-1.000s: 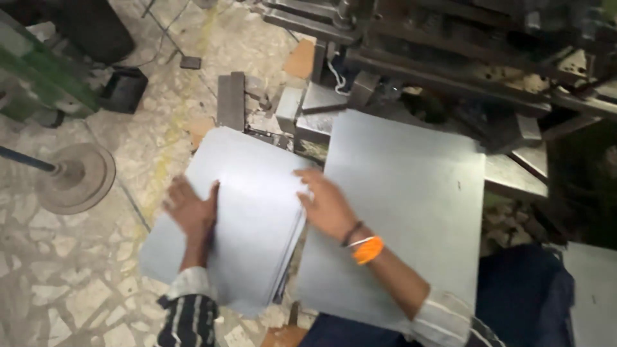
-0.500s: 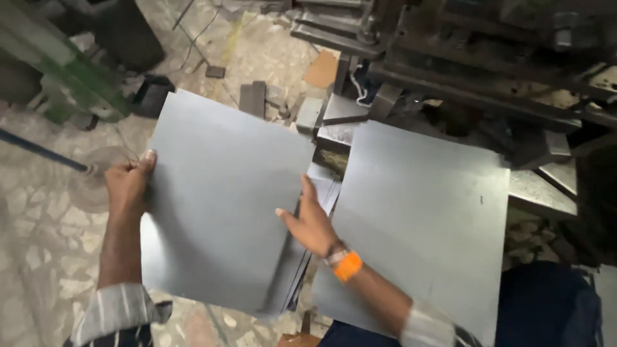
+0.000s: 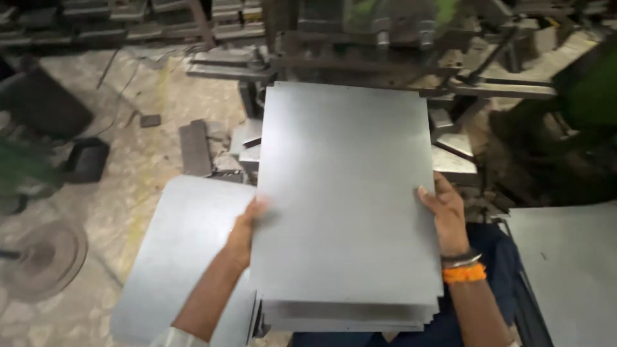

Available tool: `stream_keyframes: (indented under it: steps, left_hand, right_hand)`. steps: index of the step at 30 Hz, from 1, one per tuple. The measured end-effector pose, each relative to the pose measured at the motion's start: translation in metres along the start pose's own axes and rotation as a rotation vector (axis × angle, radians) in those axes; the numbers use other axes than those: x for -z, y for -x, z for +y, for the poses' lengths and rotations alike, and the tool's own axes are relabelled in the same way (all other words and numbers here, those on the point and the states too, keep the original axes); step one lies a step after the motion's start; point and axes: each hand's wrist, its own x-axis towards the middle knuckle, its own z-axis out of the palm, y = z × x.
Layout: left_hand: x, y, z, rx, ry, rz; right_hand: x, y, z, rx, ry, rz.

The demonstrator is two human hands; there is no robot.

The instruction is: Placing metal sheets into a stamping press and stacking the processed parts.

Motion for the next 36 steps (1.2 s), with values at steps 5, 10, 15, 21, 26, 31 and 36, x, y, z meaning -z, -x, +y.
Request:
stream_keyframes:
  steps: [5, 10, 15, 21, 26, 31, 36]
  left_hand:
    - [-0.14, 0.07, 0.072, -0.203, -0.305, -0.027]
    - [-0.147, -0.006, 0.097, -0.321, -0.374, 0.005]
    - [-0.168, -0.052, 0.13, -0.414, -0.449, 0.048]
    - [-0.183, -0.046, 0.131, -0.397, -0.388, 0.039]
    - [-0.181, -0.051, 0.132, -0.394, -0.358, 0.038]
    - [-0.184, -0.042, 0.132, -0.41, -0.326, 0.004]
    - [-0.178, -0.05, 0.131, -0.401, -0.341, 0.024]
  right_hand:
    - [0.046, -0.067, 0.018, 0.059, -0.039, -0.034]
    - [0.057, -0.167, 0.049, 0.054, -0.096, -0.014]
    - [0.029, -0.206, 0.023, 0.005, -0.025, -0.069]
    - [0.058, -0.251, 0.075, 0.038, -0.181, -0.096]
    - [0.056, -0.246, 0.063, 0.022, -0.155, -0.124]
    - [0.046, -0.229, 0.04, 0.024, -0.152, -0.117]
    - [0.026, -0.2, 0.006, -0.003, -0.159, -0.11]
